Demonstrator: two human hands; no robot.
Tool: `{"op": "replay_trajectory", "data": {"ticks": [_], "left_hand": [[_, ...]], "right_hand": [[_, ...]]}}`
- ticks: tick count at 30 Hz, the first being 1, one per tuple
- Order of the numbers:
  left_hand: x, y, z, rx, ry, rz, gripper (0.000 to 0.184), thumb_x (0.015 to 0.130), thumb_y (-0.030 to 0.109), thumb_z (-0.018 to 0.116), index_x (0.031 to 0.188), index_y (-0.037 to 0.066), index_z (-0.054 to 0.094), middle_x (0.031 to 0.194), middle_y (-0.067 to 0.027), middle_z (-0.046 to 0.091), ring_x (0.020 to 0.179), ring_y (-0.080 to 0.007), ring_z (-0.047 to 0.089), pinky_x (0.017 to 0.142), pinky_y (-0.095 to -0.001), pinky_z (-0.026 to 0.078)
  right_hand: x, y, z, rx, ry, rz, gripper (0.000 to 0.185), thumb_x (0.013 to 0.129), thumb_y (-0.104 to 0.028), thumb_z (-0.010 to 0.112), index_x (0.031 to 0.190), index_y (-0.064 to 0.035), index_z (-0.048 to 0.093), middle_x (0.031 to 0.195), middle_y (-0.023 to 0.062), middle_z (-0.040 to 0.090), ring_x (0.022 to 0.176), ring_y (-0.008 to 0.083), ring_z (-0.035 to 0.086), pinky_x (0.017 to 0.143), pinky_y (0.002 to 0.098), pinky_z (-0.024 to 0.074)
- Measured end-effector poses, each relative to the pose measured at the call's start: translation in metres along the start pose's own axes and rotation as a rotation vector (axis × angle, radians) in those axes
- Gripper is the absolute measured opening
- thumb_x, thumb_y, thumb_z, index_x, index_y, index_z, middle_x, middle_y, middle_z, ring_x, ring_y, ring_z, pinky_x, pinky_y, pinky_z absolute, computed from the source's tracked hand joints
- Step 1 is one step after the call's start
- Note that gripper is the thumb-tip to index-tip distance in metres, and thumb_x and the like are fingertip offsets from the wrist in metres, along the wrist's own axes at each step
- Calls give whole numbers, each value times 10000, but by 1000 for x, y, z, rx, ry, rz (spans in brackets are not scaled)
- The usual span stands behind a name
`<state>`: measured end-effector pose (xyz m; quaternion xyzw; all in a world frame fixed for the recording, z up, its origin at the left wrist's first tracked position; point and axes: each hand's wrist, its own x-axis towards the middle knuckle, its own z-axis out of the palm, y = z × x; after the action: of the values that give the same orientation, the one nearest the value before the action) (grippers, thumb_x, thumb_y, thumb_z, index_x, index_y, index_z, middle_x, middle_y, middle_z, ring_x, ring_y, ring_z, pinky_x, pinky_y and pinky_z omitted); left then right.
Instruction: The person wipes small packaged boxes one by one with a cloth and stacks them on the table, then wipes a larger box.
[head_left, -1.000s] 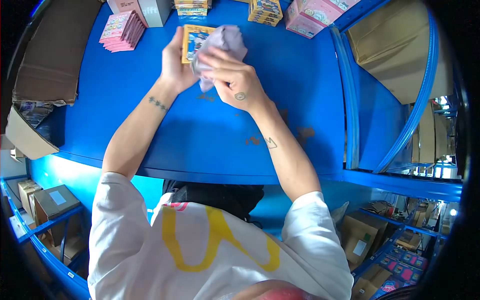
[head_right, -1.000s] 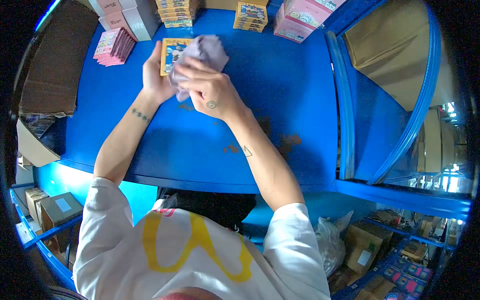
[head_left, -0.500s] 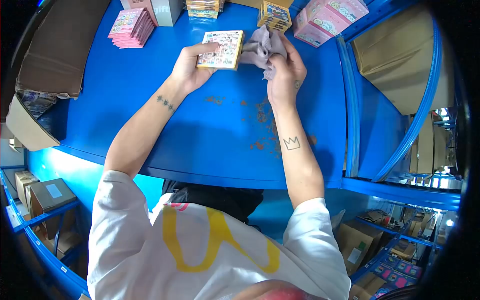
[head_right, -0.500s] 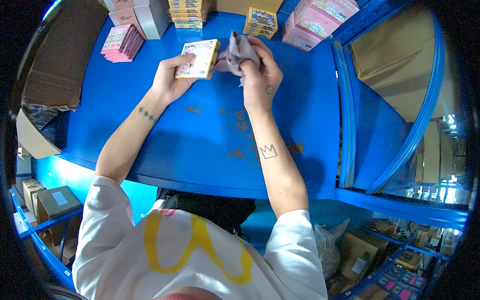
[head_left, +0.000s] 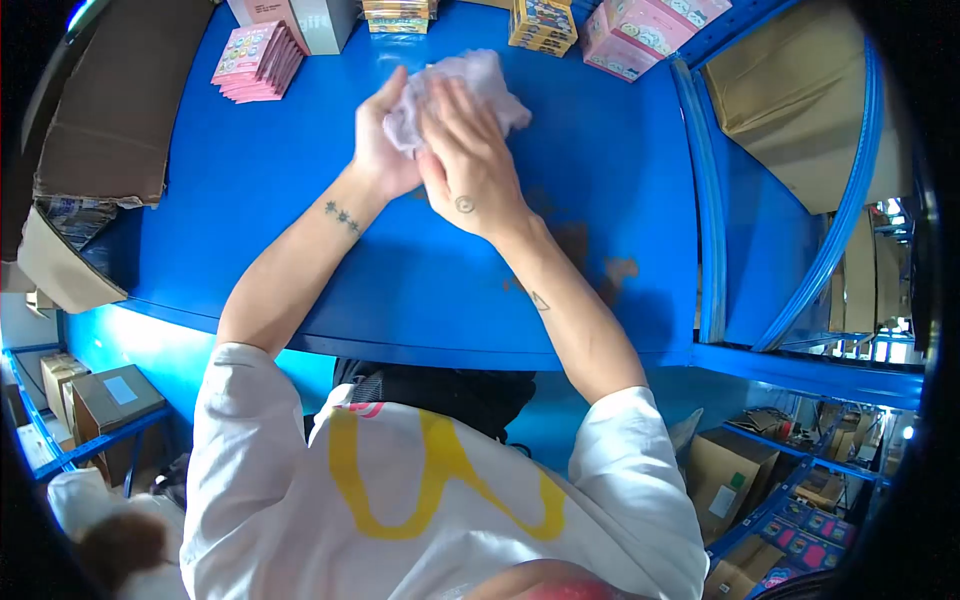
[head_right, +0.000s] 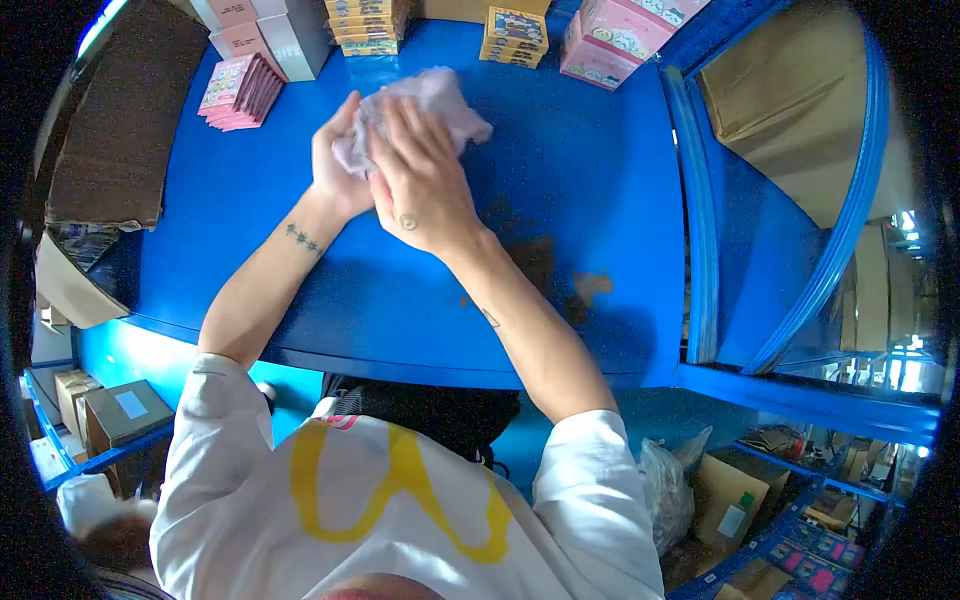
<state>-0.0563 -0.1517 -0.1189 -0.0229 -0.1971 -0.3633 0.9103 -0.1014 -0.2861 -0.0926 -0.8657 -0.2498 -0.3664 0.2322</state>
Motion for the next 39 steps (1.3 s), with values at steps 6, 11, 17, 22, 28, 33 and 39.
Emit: {"op": "replay_trajectory", "data": {"ticks": [6,11,17,22,28,33,39], "left_hand": [[-2,20,29,352,478,276,483,1017,299,319,1400,28,434,1364,-208,517,1231,-339,531,1041,-462,430],[-2,3,43,460,449,236,488,1025,284,379,1432,14,379,1385,-228,497,1273,-362,487,1052,-491,421],[20,23,92,1178,633,257,546,985,419,525,1315,-13,476,1214,-198,573,1116,-315,582,849,-368,523],[96,88,161,1886,611,334,394,928,400,541,1029,40,667,979,-123,639,837,-208,603,718,-330,488],[180,116,176,2845,901,26,514,851,488,598,1031,21,717,939,-152,703,865,-230,672,767,-346,538],[196,136,158,3047,888,-107,612,809,539,620,1131,24,701,1054,-140,712,929,-257,686,815,-355,545],[195,133,158,2788,1135,-348,640,796,564,619,1190,65,689,1138,-115,705,987,-295,684,833,-371,550]], "right_hand": [[-3,44,-6,431,-123,-135,322,736,70,655,1011,-56,763,1194,93,691,1149,258,633,944,303,527],[-10,48,-8,369,-140,-33,332,711,129,642,970,-36,768,1204,108,685,1062,267,674,917,314,553],[-9,52,-11,431,-81,92,333,711,126,669,994,-25,760,1181,120,692,1018,285,687,906,320,557],[-12,56,-3,459,-111,155,335,704,108,676,1001,-24,755,1169,118,696,971,283,695,878,322,562],[-14,61,-3,483,-150,183,335,707,110,677,1009,-14,752,1168,128,695,984,295,694,895,323,561],[-12,60,-3,498,-165,190,326,717,110,679,1011,-7,752,1167,138,694,996,302,694,905,329,561],[-15,63,1,457,-135,155,294,723,71,692,1000,-10,749,1153,131,698,921,279,703,886,319,559]]}}
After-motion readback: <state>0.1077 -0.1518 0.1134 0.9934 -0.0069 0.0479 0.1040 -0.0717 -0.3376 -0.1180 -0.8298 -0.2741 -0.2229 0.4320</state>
